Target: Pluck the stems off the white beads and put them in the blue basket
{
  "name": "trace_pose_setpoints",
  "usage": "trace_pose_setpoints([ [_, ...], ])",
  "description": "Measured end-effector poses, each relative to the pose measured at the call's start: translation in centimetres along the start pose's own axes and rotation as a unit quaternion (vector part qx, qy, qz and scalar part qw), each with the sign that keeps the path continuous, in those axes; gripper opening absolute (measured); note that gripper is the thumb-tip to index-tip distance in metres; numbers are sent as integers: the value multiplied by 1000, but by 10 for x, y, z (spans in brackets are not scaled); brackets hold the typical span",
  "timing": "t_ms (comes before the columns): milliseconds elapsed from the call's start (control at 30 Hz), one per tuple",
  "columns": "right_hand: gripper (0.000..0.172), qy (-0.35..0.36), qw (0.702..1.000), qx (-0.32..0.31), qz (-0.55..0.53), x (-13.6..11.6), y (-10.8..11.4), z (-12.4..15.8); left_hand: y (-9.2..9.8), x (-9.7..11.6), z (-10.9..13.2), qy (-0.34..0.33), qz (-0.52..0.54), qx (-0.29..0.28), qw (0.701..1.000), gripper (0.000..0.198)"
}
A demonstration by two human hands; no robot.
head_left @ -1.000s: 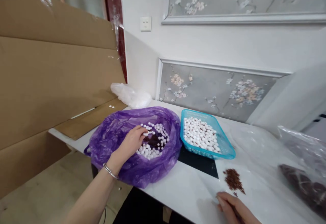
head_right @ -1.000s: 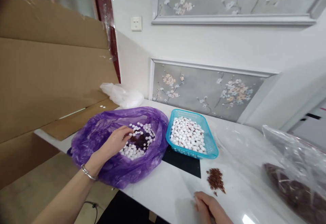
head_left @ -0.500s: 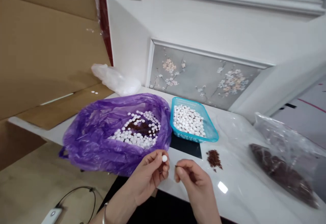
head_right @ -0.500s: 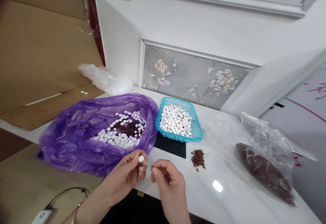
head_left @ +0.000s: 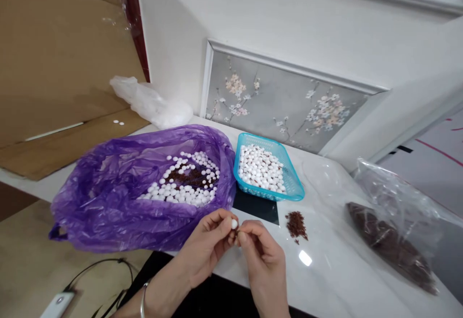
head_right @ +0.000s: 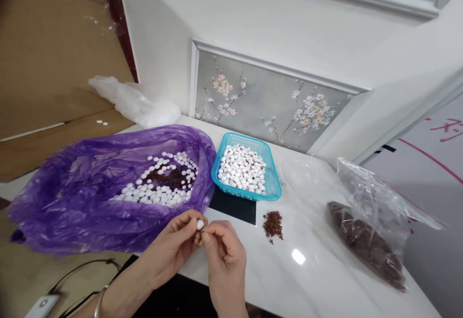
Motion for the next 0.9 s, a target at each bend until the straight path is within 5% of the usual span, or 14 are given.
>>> trace_pose_setpoints([
  [533, 8, 69, 995, 47, 60, 7, 0, 3, 7, -1, 3, 10, -7, 50, 999, 13],
  [900, 13, 2, 998, 62, 20, 20, 3, -3, 6, 0, 1, 13, -15, 55, 998, 14],
])
Point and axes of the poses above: each hand's wrist, its own z-axis away from the middle knuckle, its own y-axis out of the back of the hand, x = y × z, the point moved 7 cm from there along -z, towards the middle knuckle, and after that the axes turned 9 degrees about -x, right-handed, at the moved point
